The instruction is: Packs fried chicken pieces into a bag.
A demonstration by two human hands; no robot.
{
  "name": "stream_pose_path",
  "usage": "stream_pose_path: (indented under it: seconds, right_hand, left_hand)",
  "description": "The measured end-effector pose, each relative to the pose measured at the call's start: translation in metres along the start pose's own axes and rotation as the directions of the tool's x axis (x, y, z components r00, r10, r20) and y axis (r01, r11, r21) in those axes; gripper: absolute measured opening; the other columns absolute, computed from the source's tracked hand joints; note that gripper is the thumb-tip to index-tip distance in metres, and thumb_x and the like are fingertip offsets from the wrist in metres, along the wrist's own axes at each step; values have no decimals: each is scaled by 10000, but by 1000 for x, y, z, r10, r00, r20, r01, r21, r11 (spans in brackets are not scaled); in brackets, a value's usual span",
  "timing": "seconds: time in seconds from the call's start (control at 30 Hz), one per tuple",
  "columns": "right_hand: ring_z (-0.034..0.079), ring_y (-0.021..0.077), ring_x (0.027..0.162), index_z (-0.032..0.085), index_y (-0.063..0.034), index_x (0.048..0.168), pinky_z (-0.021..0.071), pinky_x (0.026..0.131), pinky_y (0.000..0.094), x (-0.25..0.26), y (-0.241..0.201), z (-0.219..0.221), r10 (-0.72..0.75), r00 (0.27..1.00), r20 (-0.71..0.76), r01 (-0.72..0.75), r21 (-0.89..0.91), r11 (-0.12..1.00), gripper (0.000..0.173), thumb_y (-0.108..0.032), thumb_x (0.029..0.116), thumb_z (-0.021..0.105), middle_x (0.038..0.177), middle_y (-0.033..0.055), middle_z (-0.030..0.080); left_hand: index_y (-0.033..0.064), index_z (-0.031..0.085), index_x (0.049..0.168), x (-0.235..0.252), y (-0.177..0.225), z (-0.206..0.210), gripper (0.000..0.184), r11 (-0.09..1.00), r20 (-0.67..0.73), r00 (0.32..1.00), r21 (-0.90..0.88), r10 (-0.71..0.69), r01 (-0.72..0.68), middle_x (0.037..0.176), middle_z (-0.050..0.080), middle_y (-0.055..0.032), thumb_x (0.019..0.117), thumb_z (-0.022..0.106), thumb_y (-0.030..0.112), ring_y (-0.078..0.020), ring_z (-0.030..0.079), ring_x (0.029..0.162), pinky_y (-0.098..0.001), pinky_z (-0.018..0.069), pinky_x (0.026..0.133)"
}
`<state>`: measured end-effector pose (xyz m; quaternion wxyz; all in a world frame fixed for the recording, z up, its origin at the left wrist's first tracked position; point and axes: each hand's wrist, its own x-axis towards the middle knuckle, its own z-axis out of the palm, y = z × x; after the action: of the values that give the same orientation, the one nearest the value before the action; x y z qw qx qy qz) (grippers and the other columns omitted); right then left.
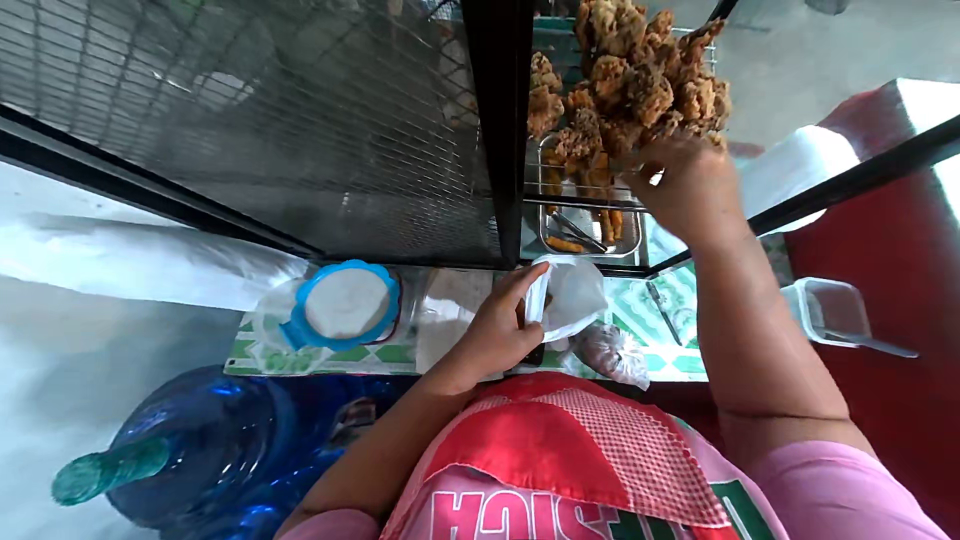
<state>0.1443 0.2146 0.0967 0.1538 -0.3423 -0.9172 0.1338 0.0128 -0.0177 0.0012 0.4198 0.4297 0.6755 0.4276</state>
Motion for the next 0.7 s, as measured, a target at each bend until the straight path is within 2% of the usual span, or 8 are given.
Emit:
stream_pose_path:
  seconds: [0.1, 0.17, 0.23, 0.3, 0.43, 0.5, 0.63, 0.7]
  right_hand:
    - [586, 492, 1225, 732, -57, 1189, 479, 921, 694, 27, 6, 3, 1, 995, -100, -20, -187, 982, 290, -175, 934, 660, 1263, 258, 652]
    - [479, 532, 1341, 694, -89, 1289, 415, 1012, 715, 40, 9, 9, -59, 998, -34, 47, -279, 959, 377, -105, 913, 660, 1379, 291, 580]
    - [417, 539, 1399, 643, -121, 1382, 339, 1090, 723, 50, 9, 12, -102, 994, 44, 111, -362, 925, 488, -113, 896, 688, 1465, 301, 514]
    - [405, 540, 1403, 637, -120, 1385, 310, 1103, 723, 57, 8, 11, -140, 986, 91, 165, -414, 895, 492, -159, 900, 708, 1482, 306, 490]
    - [443, 556, 1326, 692, -76, 1221, 335, 1032, 737, 64, 13, 4, -200, 970, 134, 239, -421, 875, 417, -227, 839, 761, 1379, 326, 526]
    - [424, 561, 1337, 692, -106, 1231, 329, 1024, 743, 65, 16, -1, -199, 967, 156, 247, -413, 877, 451, -295, 832, 781, 1400, 326, 510]
    - [396, 566, 1357, 650, -176, 1375, 286, 1052, 768, 67, 11, -3, -168, 958, 230, 253, -414, 874, 590, -193, 805, 802, 1463, 308, 472]
    - [384, 552, 1380, 665, -176, 1355, 286, 1056, 761, 71, 12, 0, -191, 950, 246, 284, -437, 853, 512, -230, 854, 756, 1481, 283, 473]
  left_hand:
    - [192, 435, 1550, -1, 1, -1, 787, 1000, 7, 1000, 9, -23, 23, 1521, 456, -106, 816, 657, 15, -187, 594, 1211, -383, 565, 915]
    - [200, 429, 1553, -1, 3, -3, 791, 999, 14, 999, 2, -36, 36, 1522, 451, -102, 817, 654, 15, -178, 601, 1192, -371, 570, 899]
    - [197, 430, 1552, -1, 2, -3, 790, 999, 18, 999, -21, -34, 34, 1521, 448, -106, 814, 650, 17, -174, 614, 1174, -369, 578, 891]
    - [196, 431, 1552, -1, 0, -3, 787, 999, 25, 999, -30, -26, 27, 1525, 444, -106, 815, 648, 24, -177, 603, 1190, -374, 571, 905]
    - [195, 435, 1551, 1, -1, -3, 789, 999, 30, 999, -35, -13, 14, 1517, 455, -94, 812, 647, 17, -165, 610, 1177, -366, 575, 900]
    - [199, 429, 1554, 1, 0, -3, 794, 999, 37, 999, -37, -18, 19, 1519, 452, -90, 814, 647, 11, -160, 610, 1171, -360, 572, 897]
    - [202, 424, 1557, 3, -1, -3, 790, 1000, 56, 998, -17, -11, 12, 1520, 453, -83, 821, 643, 19, -156, 609, 1159, -362, 570, 889]
    - [204, 427, 1556, 4, 0, -2, 787, 1000, 65, 998, -9, -12, 13, 1530, 447, -79, 821, 644, 25, -158, 607, 1170, -367, 572, 891]
